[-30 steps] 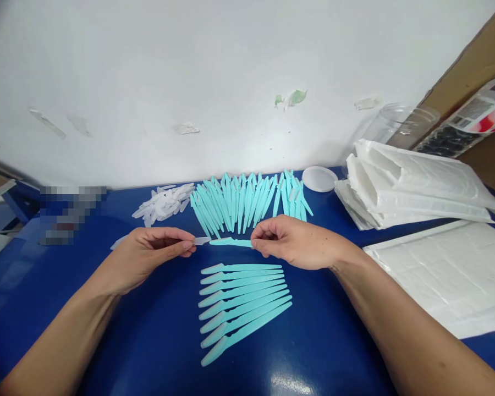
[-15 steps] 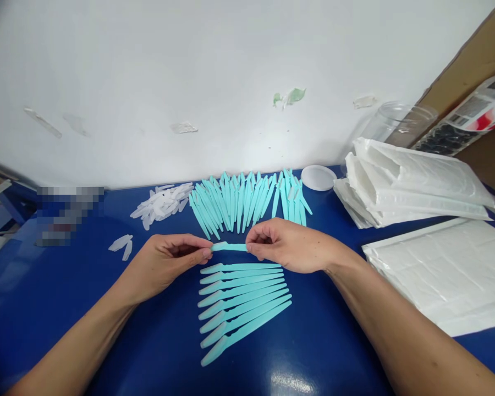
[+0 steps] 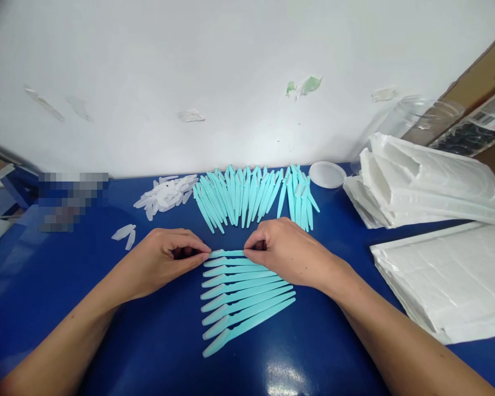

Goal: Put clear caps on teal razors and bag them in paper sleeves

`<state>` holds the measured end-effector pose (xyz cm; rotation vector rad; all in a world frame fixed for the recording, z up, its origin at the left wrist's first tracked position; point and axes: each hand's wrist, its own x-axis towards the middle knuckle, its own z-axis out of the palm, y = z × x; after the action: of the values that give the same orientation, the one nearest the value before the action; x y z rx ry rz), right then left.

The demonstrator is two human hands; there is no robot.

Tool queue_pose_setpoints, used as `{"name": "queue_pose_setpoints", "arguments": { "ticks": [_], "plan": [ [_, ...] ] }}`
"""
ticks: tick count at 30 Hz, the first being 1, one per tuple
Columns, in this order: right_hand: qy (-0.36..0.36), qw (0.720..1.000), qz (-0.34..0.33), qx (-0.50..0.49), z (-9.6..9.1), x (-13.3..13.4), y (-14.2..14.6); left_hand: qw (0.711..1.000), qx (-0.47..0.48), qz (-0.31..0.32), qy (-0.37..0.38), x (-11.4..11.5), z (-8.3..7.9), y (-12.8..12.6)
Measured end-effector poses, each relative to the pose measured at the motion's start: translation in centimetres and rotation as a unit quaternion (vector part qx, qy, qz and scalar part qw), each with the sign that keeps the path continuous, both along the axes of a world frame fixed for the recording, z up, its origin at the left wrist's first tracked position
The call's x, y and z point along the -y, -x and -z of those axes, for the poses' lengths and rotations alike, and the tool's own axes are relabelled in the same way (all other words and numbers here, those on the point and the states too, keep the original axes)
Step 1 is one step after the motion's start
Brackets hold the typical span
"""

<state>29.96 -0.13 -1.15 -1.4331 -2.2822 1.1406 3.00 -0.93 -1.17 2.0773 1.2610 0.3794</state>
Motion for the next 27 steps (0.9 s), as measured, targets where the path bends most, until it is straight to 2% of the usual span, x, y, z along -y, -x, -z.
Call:
{"name": "queue_pose_setpoints", "arguments": {
  "ticks": [3, 6, 11, 15, 20, 27],
  "plan": [
    [-0.024, 0.999, 0.003, 0.029, 0.0, 0.0, -0.3, 1.000, -0.005, 0.004, -0.028, 0.1, -0.1, -0.1],
    [-0.033, 0.997, -0.011, 0.067, -0.3, 0.0, -0.9, 1.000, 0.002, 0.015, -0.015, 0.3, -0.2, -0.3],
    [-0.003, 0.992, -0.061, 0.110, -1.0, 0.1, -1.4, 0.999, 0.000, 0.046, -0.005, 0.6, 0.3, -0.6],
    [0.008, 0.991, -0.063, 0.117, -1.1, 0.1, -1.5, 0.999, -0.016, 0.043, 0.000, 0.5, 0.9, -0.5],
    [-0.009, 0.991, -0.062, 0.121, -1.3, 0.2, -1.5, 0.999, -0.015, 0.045, -0.015, 0.5, 0.8, -0.4],
    [-0.003, 0.991, -0.073, 0.116, -1.3, 0.3, -1.7, 0.995, -0.020, 0.084, -0.040, 1.0, 1.0, -0.9]
  ]
}}
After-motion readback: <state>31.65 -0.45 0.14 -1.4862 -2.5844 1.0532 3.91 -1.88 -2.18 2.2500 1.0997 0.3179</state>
